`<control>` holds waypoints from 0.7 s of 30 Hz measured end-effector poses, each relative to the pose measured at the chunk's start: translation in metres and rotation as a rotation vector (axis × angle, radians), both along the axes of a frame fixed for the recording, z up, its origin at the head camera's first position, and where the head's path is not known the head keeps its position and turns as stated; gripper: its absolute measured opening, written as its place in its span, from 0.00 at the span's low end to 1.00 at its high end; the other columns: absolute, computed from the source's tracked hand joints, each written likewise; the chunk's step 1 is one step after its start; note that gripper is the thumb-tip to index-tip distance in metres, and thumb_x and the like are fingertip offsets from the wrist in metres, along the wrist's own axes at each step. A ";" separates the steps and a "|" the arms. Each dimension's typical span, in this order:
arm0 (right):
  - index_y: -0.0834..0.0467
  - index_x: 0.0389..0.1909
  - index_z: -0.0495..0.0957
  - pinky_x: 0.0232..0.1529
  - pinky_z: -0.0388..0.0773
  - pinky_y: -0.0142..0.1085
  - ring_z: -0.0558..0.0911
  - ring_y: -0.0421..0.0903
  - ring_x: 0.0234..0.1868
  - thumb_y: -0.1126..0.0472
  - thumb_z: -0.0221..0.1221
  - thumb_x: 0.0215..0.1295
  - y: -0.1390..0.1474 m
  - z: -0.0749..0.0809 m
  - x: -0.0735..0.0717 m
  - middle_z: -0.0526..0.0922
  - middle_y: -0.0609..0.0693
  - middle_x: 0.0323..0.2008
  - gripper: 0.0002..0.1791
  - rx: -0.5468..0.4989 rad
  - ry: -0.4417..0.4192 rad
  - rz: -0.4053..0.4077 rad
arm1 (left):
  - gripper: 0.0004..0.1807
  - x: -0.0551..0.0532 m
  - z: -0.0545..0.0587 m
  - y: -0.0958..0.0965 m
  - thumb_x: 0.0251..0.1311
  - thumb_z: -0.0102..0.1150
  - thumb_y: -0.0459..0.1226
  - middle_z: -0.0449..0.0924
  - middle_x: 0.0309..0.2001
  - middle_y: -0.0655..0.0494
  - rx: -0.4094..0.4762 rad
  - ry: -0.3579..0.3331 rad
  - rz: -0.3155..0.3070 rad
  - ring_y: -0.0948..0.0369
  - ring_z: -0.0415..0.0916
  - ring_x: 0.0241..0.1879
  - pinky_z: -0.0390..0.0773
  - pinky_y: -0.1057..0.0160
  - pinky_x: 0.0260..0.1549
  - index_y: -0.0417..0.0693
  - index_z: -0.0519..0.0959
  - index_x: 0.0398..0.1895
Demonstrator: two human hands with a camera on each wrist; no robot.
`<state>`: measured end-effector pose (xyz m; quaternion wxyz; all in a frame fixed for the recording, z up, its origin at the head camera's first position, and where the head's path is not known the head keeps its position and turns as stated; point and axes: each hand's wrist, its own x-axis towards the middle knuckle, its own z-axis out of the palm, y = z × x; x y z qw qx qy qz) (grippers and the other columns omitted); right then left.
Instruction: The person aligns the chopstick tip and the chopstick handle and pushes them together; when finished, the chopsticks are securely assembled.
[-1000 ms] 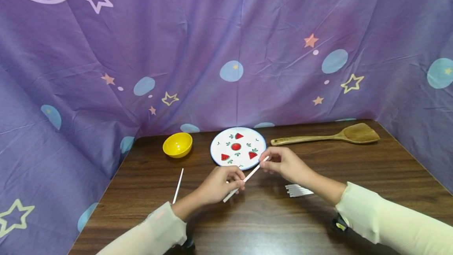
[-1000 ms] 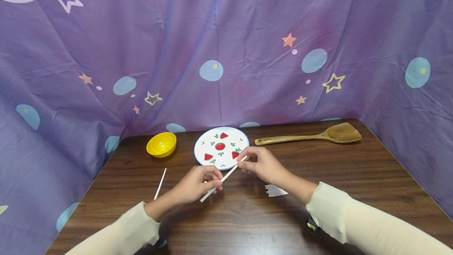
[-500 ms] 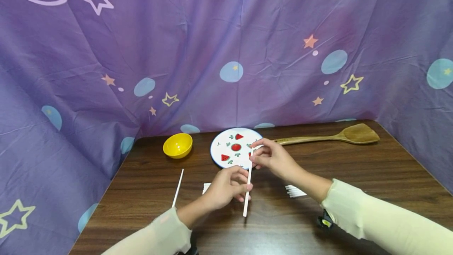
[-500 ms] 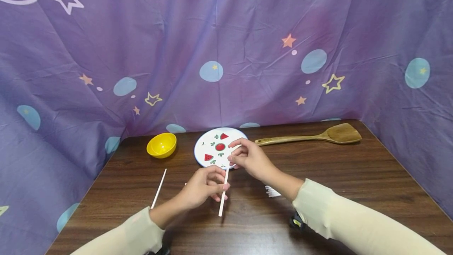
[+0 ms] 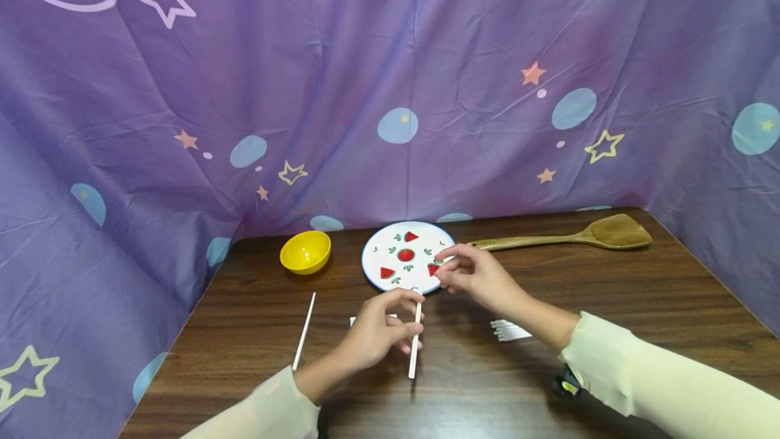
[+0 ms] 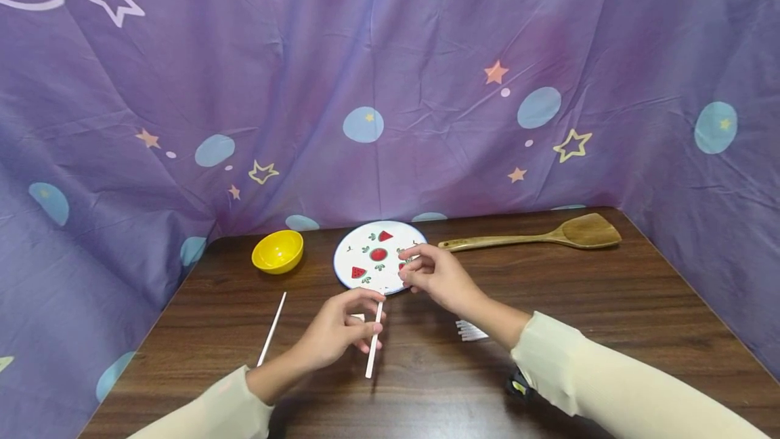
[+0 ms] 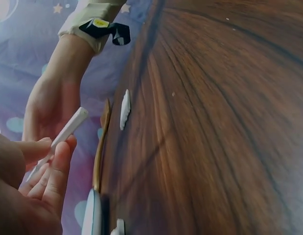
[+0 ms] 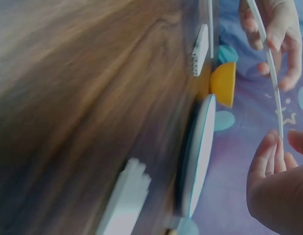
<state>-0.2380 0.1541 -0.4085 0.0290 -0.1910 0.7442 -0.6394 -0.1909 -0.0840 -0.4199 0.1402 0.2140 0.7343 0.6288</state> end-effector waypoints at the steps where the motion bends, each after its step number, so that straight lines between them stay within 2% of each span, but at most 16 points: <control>1: 0.77 0.55 0.74 0.39 0.86 0.41 0.86 0.43 0.35 0.73 0.63 0.67 0.003 -0.001 0.001 0.87 0.64 0.37 0.18 0.007 0.001 -0.004 | 0.21 0.000 -0.001 -0.003 0.63 0.63 0.22 0.78 0.49 0.30 -0.002 -0.002 0.003 0.45 0.88 0.30 0.86 0.62 0.25 0.36 0.77 0.60; 7: 0.79 0.51 0.76 0.38 0.86 0.44 0.86 0.46 0.34 0.73 0.64 0.66 0.024 -0.014 0.006 0.85 0.69 0.38 0.16 0.089 0.027 -0.028 | 0.22 0.001 -0.007 -0.026 0.61 0.65 0.22 0.76 0.53 0.28 -0.034 -0.010 0.043 0.47 0.87 0.28 0.85 0.63 0.24 0.29 0.75 0.60; 13: 0.73 0.48 0.80 0.33 0.84 0.39 0.84 0.47 0.31 0.70 0.66 0.66 0.048 -0.027 0.012 0.87 0.61 0.36 0.13 0.207 0.056 -0.053 | 0.22 0.002 -0.013 -0.053 0.61 0.65 0.22 0.76 0.52 0.30 -0.125 0.030 0.077 0.55 0.86 0.26 0.85 0.58 0.22 0.28 0.76 0.59; 17: 0.69 0.45 0.82 0.37 0.82 0.34 0.84 0.41 0.34 0.68 0.68 0.65 0.063 -0.034 0.015 0.87 0.53 0.35 0.11 0.280 0.105 -0.050 | 0.21 0.002 -0.017 -0.072 0.60 0.67 0.22 0.79 0.48 0.34 -0.201 0.076 0.114 0.61 0.83 0.25 0.85 0.57 0.21 0.28 0.78 0.57; 21: 0.67 0.43 0.83 0.41 0.80 0.30 0.83 0.36 0.37 0.67 0.68 0.64 0.077 -0.041 0.018 0.88 0.50 0.35 0.09 0.334 0.151 -0.013 | 0.19 0.001 -0.018 -0.089 0.58 0.68 0.22 0.82 0.42 0.38 -0.261 0.124 0.144 0.62 0.80 0.25 0.84 0.59 0.21 0.28 0.79 0.53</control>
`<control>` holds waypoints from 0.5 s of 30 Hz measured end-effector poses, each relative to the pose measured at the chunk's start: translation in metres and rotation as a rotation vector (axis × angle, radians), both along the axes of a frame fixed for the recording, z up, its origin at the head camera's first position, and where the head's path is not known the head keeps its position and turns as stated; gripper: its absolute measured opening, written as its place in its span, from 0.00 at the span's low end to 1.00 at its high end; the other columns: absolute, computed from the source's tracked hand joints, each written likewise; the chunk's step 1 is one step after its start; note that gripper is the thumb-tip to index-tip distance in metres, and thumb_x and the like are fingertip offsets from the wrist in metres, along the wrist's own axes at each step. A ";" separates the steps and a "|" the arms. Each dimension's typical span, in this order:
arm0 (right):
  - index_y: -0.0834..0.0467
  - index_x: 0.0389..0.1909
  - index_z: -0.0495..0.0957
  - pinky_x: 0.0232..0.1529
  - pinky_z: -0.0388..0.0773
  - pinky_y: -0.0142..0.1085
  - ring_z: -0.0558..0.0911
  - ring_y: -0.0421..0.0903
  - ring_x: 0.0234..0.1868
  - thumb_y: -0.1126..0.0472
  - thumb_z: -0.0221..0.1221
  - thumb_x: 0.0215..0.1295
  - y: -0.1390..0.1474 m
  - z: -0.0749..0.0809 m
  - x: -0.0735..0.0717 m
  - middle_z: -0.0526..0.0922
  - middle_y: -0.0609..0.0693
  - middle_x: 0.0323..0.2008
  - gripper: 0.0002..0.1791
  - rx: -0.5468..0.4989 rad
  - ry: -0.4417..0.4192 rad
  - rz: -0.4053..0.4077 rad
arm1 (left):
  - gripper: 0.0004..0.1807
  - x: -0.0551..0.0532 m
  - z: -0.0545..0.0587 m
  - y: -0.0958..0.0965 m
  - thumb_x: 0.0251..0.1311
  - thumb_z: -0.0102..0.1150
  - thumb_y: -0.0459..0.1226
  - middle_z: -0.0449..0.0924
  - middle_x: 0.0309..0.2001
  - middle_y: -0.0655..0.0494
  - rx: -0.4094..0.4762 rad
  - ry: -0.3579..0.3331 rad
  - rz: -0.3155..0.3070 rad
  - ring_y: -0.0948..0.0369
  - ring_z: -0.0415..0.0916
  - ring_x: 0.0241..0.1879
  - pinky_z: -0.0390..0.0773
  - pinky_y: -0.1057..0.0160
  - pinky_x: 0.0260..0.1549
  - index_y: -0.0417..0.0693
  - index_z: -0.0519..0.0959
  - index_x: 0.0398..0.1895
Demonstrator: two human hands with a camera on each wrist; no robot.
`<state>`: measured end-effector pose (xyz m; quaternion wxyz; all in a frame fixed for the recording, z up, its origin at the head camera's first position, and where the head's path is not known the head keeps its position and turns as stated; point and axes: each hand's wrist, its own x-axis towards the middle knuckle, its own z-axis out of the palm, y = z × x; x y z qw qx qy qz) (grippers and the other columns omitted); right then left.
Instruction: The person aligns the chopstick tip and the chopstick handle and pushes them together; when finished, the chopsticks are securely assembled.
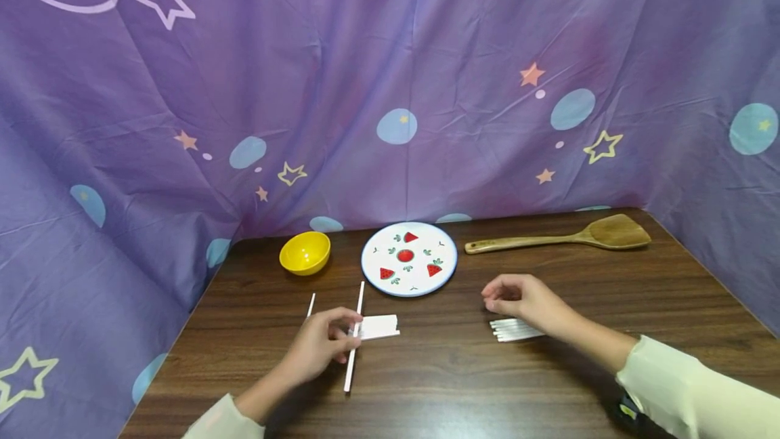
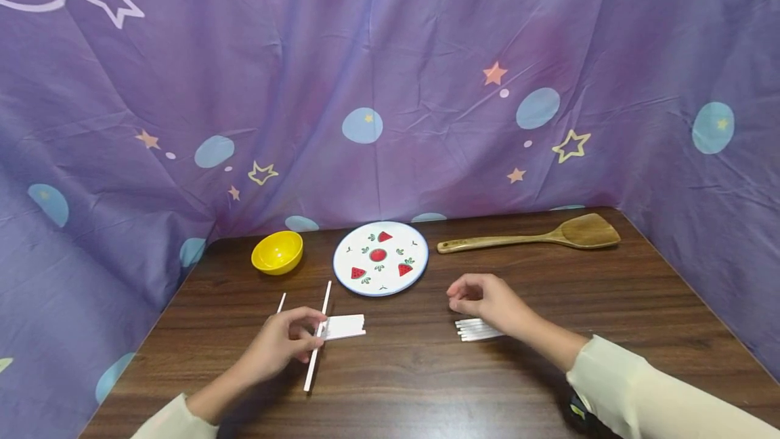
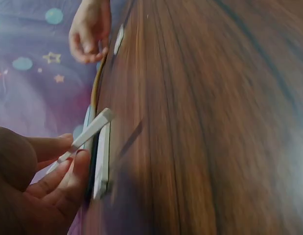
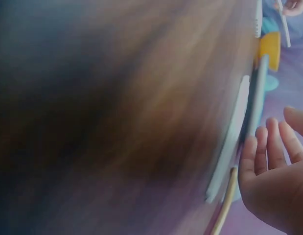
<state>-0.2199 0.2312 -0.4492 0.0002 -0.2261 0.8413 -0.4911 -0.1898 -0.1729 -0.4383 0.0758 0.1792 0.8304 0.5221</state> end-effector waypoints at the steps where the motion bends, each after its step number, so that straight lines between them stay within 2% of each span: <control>1: 0.67 0.43 0.84 0.41 0.80 0.30 0.83 0.35 0.38 0.67 0.69 0.64 0.003 -0.001 0.001 0.88 0.50 0.35 0.09 0.013 0.007 0.013 | 0.18 0.000 0.000 -0.004 0.58 0.68 0.22 0.82 0.40 0.40 -0.017 0.015 0.006 0.62 0.79 0.25 0.83 0.60 0.20 0.28 0.80 0.52; 3: 0.66 0.42 0.84 0.42 0.80 0.30 0.83 0.35 0.38 0.67 0.69 0.64 0.009 -0.003 0.002 0.88 0.51 0.36 0.09 0.032 0.016 0.037 | 0.16 0.000 0.000 -0.012 0.58 0.69 0.23 0.84 0.37 0.42 -0.063 0.053 0.019 0.63 0.78 0.25 0.82 0.62 0.21 0.29 0.81 0.50; 9: 0.66 0.42 0.84 0.42 0.80 0.30 0.83 0.35 0.38 0.69 0.68 0.64 0.019 -0.006 0.003 0.88 0.49 0.35 0.08 0.072 0.028 0.089 | 0.09 -0.002 -0.003 -0.031 0.59 0.70 0.28 0.83 0.31 0.58 -0.299 0.224 0.087 0.69 0.71 0.27 0.74 0.69 0.25 0.41 0.86 0.43; 12: 0.67 0.43 0.84 0.41 0.80 0.30 0.82 0.35 0.37 0.69 0.68 0.64 0.022 -0.006 0.003 0.87 0.48 0.35 0.08 0.081 -0.002 0.102 | 0.08 -0.005 -0.005 -0.038 0.60 0.70 0.29 0.82 0.31 0.62 -0.379 0.260 0.105 0.70 0.70 0.27 0.73 0.69 0.27 0.44 0.87 0.42; 15: 0.66 0.43 0.84 0.40 0.79 0.30 0.82 0.35 0.37 0.67 0.68 0.64 0.023 -0.005 0.003 0.87 0.48 0.35 0.09 0.089 -0.037 0.106 | 0.08 -0.008 -0.008 -0.045 0.60 0.71 0.30 0.82 0.31 0.63 -0.417 0.278 0.105 0.71 0.69 0.28 0.73 0.69 0.28 0.45 0.87 0.42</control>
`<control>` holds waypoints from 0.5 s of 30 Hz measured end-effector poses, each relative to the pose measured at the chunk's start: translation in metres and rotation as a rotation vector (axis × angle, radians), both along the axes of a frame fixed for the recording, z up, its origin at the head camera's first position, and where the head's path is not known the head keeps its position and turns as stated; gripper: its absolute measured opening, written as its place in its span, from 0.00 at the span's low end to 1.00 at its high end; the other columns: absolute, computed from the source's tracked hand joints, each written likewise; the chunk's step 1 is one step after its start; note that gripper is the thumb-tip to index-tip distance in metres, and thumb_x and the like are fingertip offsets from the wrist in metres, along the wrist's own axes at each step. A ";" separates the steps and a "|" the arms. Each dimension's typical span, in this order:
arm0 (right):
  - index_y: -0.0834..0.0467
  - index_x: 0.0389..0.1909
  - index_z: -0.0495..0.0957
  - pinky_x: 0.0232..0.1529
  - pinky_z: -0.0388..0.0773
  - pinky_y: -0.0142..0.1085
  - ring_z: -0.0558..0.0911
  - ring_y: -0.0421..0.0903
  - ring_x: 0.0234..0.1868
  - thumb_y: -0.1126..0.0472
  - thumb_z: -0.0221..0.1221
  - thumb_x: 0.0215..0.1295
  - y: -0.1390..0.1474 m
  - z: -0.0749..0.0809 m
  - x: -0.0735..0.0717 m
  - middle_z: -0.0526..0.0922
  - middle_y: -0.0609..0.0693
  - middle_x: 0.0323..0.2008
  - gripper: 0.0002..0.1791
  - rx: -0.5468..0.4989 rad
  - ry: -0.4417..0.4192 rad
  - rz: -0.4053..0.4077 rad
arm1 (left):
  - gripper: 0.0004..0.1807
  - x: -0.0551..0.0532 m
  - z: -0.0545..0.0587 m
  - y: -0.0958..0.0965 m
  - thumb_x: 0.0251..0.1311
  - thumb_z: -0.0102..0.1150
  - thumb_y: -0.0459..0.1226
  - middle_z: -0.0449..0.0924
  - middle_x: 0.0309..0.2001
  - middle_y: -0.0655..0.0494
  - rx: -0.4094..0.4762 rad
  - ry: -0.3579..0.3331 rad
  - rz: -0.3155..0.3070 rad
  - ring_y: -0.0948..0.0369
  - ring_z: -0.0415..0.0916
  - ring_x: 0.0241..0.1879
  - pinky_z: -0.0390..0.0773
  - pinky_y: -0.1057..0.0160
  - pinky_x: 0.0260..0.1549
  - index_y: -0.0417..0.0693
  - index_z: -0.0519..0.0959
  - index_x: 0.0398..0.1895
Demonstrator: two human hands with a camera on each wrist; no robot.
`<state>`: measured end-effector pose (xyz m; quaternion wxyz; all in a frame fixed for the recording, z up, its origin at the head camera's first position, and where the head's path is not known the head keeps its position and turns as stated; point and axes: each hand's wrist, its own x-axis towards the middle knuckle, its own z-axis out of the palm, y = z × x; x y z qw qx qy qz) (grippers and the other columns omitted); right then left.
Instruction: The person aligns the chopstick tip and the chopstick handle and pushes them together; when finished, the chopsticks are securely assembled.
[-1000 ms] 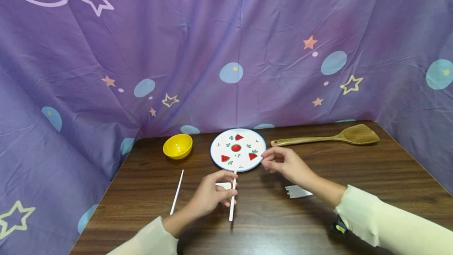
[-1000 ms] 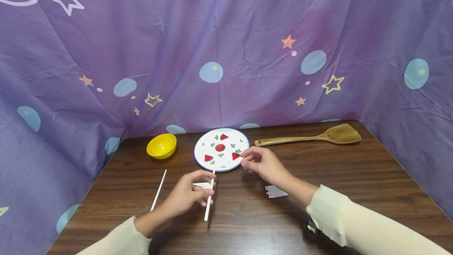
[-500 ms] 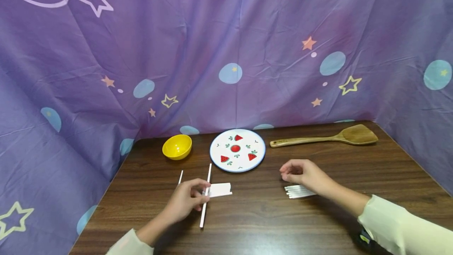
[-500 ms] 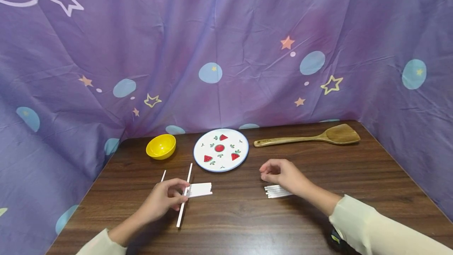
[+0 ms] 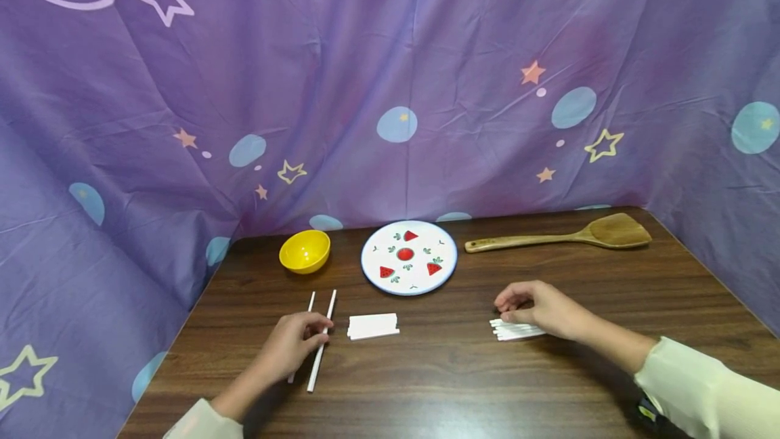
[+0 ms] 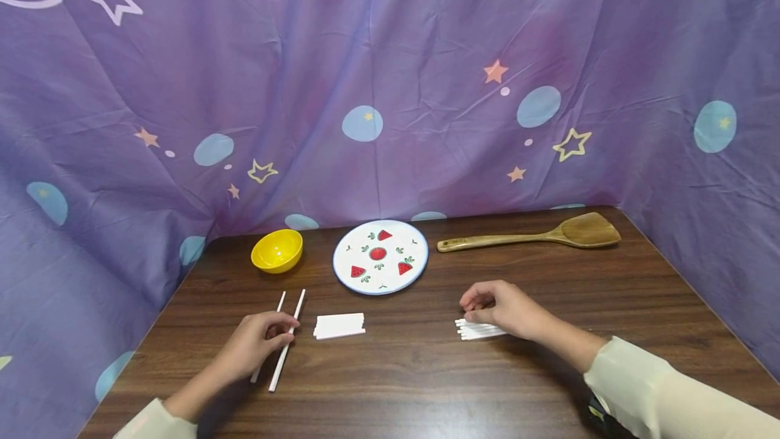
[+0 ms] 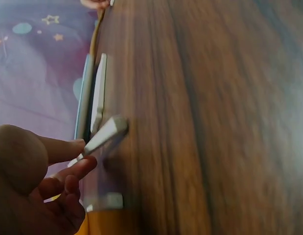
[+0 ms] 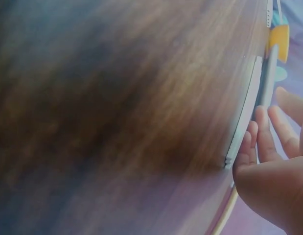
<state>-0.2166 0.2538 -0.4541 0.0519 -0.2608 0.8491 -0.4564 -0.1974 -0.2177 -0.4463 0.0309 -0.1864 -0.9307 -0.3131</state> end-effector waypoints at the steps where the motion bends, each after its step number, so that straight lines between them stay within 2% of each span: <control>1: 0.66 0.44 0.84 0.40 0.79 0.30 0.82 0.35 0.37 0.66 0.68 0.64 0.000 0.000 0.000 0.87 0.49 0.35 0.10 0.003 -0.011 0.000 | 0.08 -0.001 -0.001 -0.002 0.60 0.71 0.30 0.82 0.31 0.63 -0.010 0.007 -0.001 0.71 0.69 0.28 0.72 0.69 0.29 0.45 0.87 0.42; 9: 0.66 0.44 0.84 0.40 0.79 0.30 0.82 0.35 0.38 0.65 0.69 0.63 0.002 0.000 0.000 0.87 0.50 0.37 0.11 0.013 -0.033 0.001 | 0.08 -0.006 -0.006 -0.013 0.58 0.73 0.33 0.76 0.29 0.67 -0.066 0.071 -0.004 0.70 0.67 0.27 0.69 0.68 0.29 0.47 0.88 0.41; 15: 0.65 0.44 0.84 0.41 0.79 0.30 0.81 0.35 0.39 0.65 0.69 0.63 0.002 -0.001 -0.001 0.87 0.52 0.38 0.11 0.017 -0.038 0.003 | 0.09 -0.006 -0.008 -0.015 0.56 0.75 0.34 0.75 0.29 0.65 -0.093 0.072 0.023 0.65 0.68 0.29 0.68 0.67 0.31 0.48 0.89 0.41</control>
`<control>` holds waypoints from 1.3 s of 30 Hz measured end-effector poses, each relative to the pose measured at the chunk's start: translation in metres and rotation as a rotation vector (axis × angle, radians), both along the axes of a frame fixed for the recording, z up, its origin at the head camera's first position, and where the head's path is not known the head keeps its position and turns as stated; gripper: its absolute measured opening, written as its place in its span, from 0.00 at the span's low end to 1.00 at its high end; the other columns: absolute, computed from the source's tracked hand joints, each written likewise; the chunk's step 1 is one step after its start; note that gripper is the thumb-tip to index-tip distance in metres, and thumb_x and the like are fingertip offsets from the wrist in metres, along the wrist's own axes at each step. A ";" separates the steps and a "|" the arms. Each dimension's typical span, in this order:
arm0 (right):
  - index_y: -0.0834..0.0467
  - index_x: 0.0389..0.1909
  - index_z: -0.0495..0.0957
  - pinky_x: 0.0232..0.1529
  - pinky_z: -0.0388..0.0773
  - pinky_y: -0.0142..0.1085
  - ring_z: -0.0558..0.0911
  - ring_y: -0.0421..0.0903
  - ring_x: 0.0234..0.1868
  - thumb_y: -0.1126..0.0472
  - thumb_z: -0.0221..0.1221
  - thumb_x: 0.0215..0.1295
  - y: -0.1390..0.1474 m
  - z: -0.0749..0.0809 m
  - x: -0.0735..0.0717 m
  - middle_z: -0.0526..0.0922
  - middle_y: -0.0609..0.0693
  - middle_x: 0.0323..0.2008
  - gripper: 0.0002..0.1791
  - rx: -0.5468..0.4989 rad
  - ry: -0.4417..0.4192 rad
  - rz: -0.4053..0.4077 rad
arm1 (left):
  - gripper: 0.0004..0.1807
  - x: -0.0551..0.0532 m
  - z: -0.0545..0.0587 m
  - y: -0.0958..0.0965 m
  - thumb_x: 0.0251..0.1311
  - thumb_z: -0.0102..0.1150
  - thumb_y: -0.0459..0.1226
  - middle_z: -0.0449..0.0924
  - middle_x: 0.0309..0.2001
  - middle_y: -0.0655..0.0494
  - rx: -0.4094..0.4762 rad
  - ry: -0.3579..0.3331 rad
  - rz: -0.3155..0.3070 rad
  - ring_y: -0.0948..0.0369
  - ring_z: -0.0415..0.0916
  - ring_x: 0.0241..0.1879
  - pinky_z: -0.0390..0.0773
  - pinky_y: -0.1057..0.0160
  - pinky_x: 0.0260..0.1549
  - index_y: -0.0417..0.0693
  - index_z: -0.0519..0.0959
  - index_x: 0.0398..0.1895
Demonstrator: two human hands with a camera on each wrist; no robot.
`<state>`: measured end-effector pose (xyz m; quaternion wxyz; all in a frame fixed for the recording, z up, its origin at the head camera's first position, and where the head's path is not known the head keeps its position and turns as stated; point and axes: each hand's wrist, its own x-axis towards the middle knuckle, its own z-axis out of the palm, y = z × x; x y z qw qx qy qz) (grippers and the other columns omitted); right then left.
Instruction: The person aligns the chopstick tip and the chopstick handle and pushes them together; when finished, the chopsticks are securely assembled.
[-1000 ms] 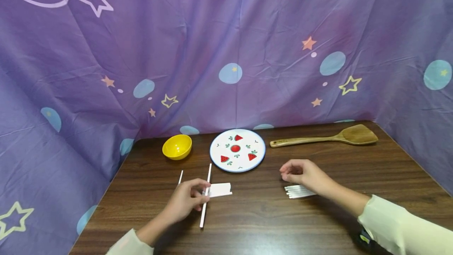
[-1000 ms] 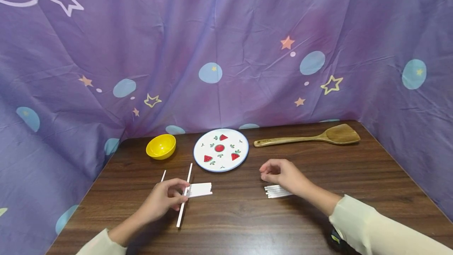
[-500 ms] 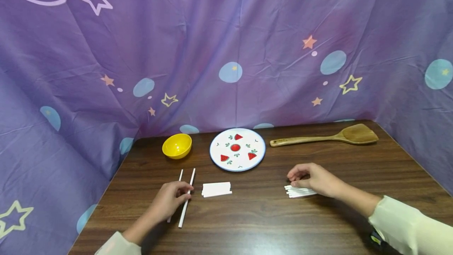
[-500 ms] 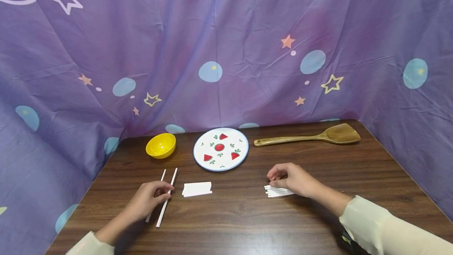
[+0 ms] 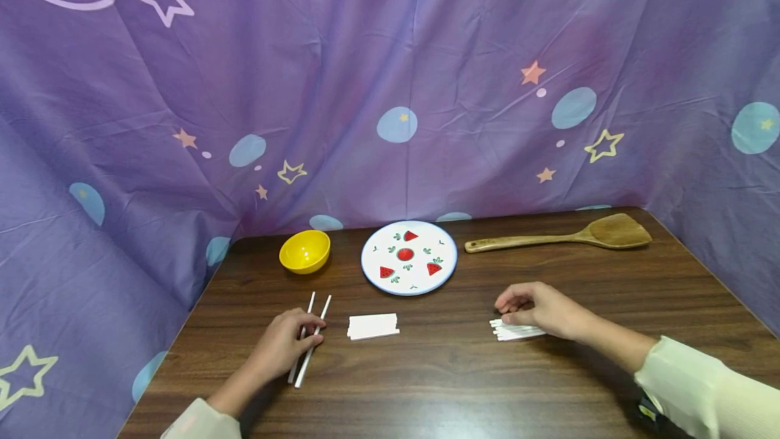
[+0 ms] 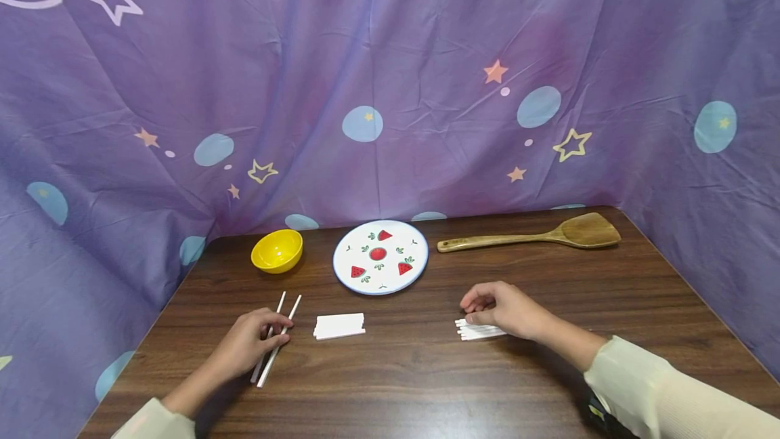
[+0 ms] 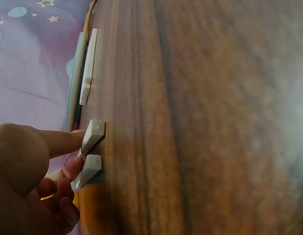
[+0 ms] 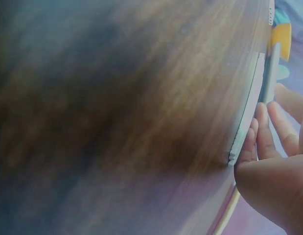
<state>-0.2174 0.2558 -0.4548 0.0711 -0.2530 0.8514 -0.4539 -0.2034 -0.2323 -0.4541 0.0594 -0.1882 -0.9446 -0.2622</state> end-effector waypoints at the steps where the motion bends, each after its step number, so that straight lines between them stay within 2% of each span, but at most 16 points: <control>1: 0.65 0.44 0.84 0.41 0.79 0.30 0.81 0.35 0.39 0.65 0.69 0.63 0.000 0.000 0.000 0.87 0.52 0.39 0.11 0.001 -0.001 0.002 | 0.10 0.000 0.000 0.000 0.56 0.75 0.33 0.75 0.30 0.64 -0.002 -0.003 0.013 0.64 0.68 0.30 0.68 0.67 0.31 0.49 0.89 0.41; 7: 0.63 0.44 0.84 0.42 0.79 0.30 0.81 0.35 0.39 0.63 0.69 0.64 0.002 0.000 -0.001 0.86 0.51 0.38 0.11 0.014 -0.009 0.005 | 0.14 0.001 -0.002 -0.001 0.50 0.80 0.33 0.73 0.41 0.56 0.006 0.038 0.087 0.57 0.68 0.42 0.69 0.59 0.41 0.54 0.90 0.41; 10: 0.63 0.45 0.84 0.42 0.79 0.30 0.81 0.36 0.39 0.63 0.69 0.64 0.002 0.000 -0.001 0.86 0.51 0.39 0.11 0.012 -0.014 0.009 | 0.16 0.001 -0.003 -0.004 0.47 0.81 0.34 0.72 0.45 0.53 0.017 0.050 0.088 0.53 0.69 0.46 0.70 0.55 0.46 0.54 0.90 0.42; 14: 0.64 0.45 0.84 0.41 0.79 0.31 0.81 0.36 0.39 0.64 0.69 0.64 0.001 -0.001 -0.001 0.86 0.52 0.39 0.11 0.000 -0.027 0.016 | 0.17 0.001 -0.002 -0.007 0.50 0.80 0.34 0.71 0.47 0.51 0.037 0.012 0.076 0.54 0.74 0.47 0.76 0.52 0.50 0.53 0.90 0.44; 18: 0.65 0.46 0.85 0.42 0.79 0.31 0.82 0.35 0.40 0.64 0.68 0.64 0.001 0.000 0.000 0.87 0.53 0.40 0.11 0.010 -0.025 0.021 | 0.17 0.001 -0.002 -0.008 0.52 0.78 0.32 0.72 0.47 0.50 0.075 -0.007 0.060 0.56 0.77 0.44 0.81 0.53 0.47 0.51 0.90 0.46; 22: 0.64 0.46 0.86 0.42 0.79 0.31 0.82 0.35 0.41 0.63 0.69 0.64 0.000 0.000 0.000 0.88 0.53 0.42 0.12 0.030 -0.028 0.022 | 0.16 0.001 -0.002 -0.009 0.53 0.77 0.30 0.73 0.46 0.52 0.093 -0.013 0.051 0.58 0.77 0.42 0.81 0.56 0.45 0.49 0.90 0.46; 31: 0.60 0.46 0.87 0.43 0.79 0.31 0.81 0.34 0.42 0.59 0.71 0.62 0.003 -0.003 -0.001 0.88 0.49 0.43 0.13 0.072 -0.009 0.010 | 0.11 0.001 -0.004 -0.011 0.53 0.76 0.29 0.74 0.44 0.55 0.090 -0.022 0.061 0.59 0.74 0.41 0.77 0.63 0.42 0.46 0.90 0.40; 39: 0.60 0.45 0.87 0.43 0.79 0.31 0.82 0.34 0.42 0.60 0.70 0.62 0.003 -0.004 -0.002 0.88 0.50 0.42 0.12 0.064 0.002 0.020 | 0.11 0.001 -0.003 -0.010 0.52 0.76 0.27 0.76 0.43 0.56 0.080 -0.019 0.073 0.60 0.74 0.39 0.74 0.67 0.38 0.44 0.89 0.39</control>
